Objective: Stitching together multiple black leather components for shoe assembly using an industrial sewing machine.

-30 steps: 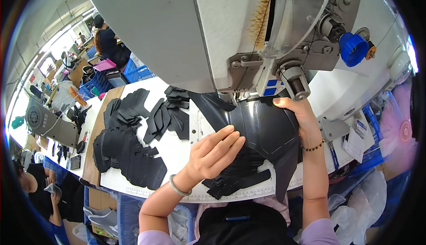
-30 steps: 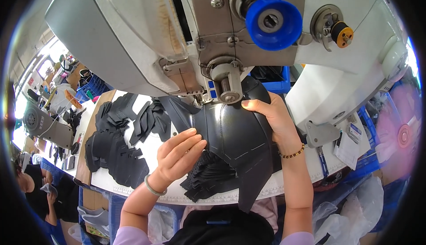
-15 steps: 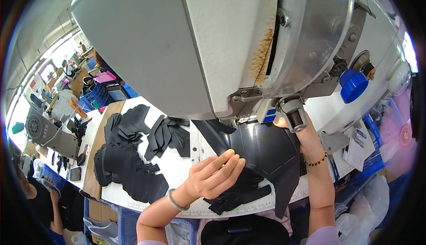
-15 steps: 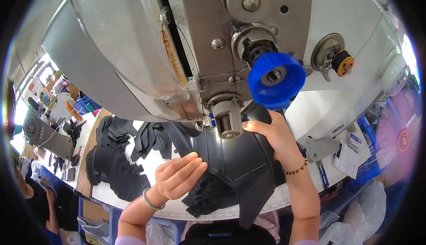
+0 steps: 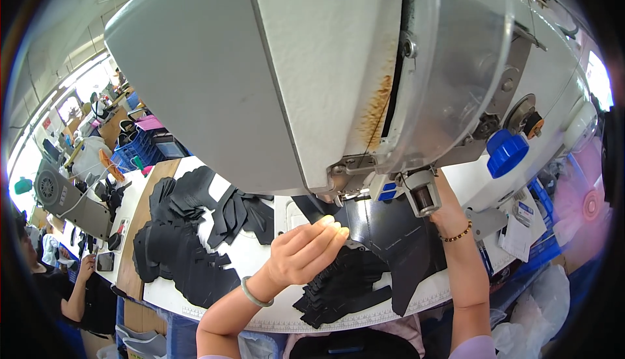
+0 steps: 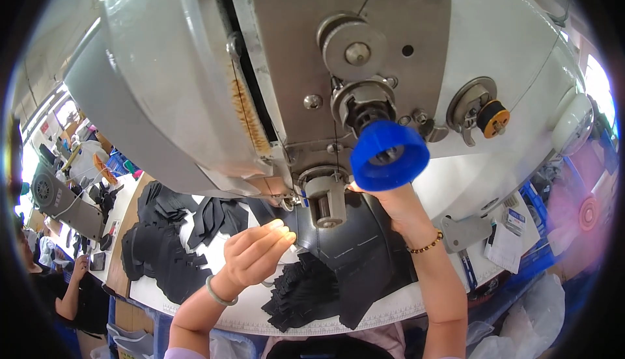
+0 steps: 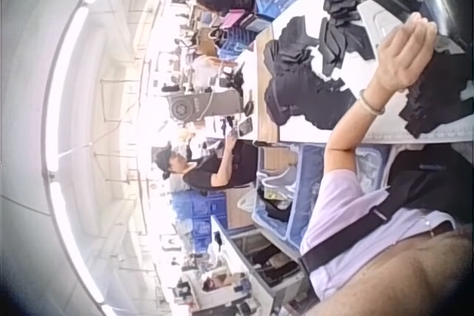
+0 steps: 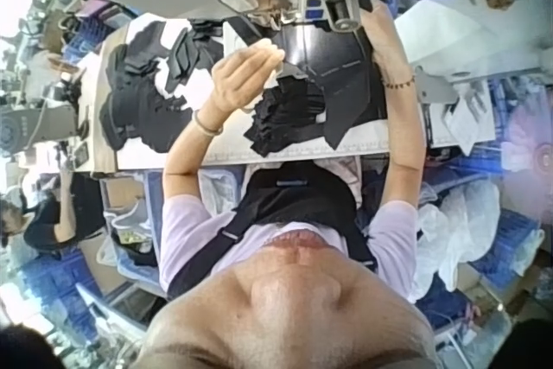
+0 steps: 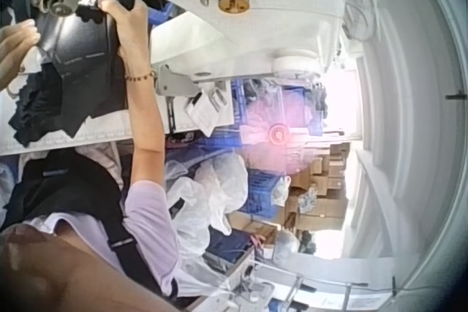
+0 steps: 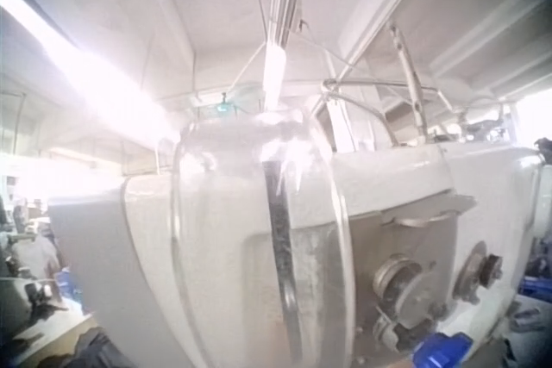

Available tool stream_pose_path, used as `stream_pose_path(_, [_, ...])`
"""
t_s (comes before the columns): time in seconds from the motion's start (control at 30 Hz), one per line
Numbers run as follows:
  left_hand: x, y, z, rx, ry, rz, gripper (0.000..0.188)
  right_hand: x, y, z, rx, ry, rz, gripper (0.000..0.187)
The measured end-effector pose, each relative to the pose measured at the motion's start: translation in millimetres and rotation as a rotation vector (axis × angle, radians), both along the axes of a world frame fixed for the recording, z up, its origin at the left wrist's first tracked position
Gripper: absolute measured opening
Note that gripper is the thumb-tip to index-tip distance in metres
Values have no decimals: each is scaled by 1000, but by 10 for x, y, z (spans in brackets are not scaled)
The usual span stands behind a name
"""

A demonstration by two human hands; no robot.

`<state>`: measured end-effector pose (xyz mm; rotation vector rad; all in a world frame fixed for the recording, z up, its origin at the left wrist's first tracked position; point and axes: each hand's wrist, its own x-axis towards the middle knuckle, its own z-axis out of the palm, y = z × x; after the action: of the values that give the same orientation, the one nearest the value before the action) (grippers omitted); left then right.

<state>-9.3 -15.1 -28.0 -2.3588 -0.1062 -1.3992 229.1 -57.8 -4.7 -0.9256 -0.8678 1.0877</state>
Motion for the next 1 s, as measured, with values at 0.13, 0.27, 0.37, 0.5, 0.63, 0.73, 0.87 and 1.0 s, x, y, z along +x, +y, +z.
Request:
stream_pose_path(0.13, [-9, 36, -16, 1, -5, 0, 20, -31, -9, 38, -16, -57, -65, 16])
stream_pose_path(0.27, [6, 67, -29, -5, -15, -19, 21, -35, -20, 9, 23, -10, -54, 13])
stream_pose_path(0.37, [20, 118, -7, -14, -21, -27, 24, 56, 20, -50, 79, 48, 40, 8])
stream_pose_path(0.5, [35, 223, -23, -70, -32, -34, 26, 235, 267, -370, 116, 103, -42, 12])
stream_pose_path(0.63, [5, 324, -101, -104, 29, -14, 33, 298, 343, -383, 187, 100, -121, 16])
stream_pose_path(0.73, [-18, 384, -121, -132, 51, -30, 34, 281, 315, -374, 171, 59, -115, 17])
stream_pose_path(0.87, [1, 372, -137, -235, -37, -65, 34, 217, 452, -238, 142, 9, -112, 18])
stream_pose_path(1.0, [102, 369, -123, -222, -92, -123, 33, 172, 455, 26, 121, -73, -161, 19])
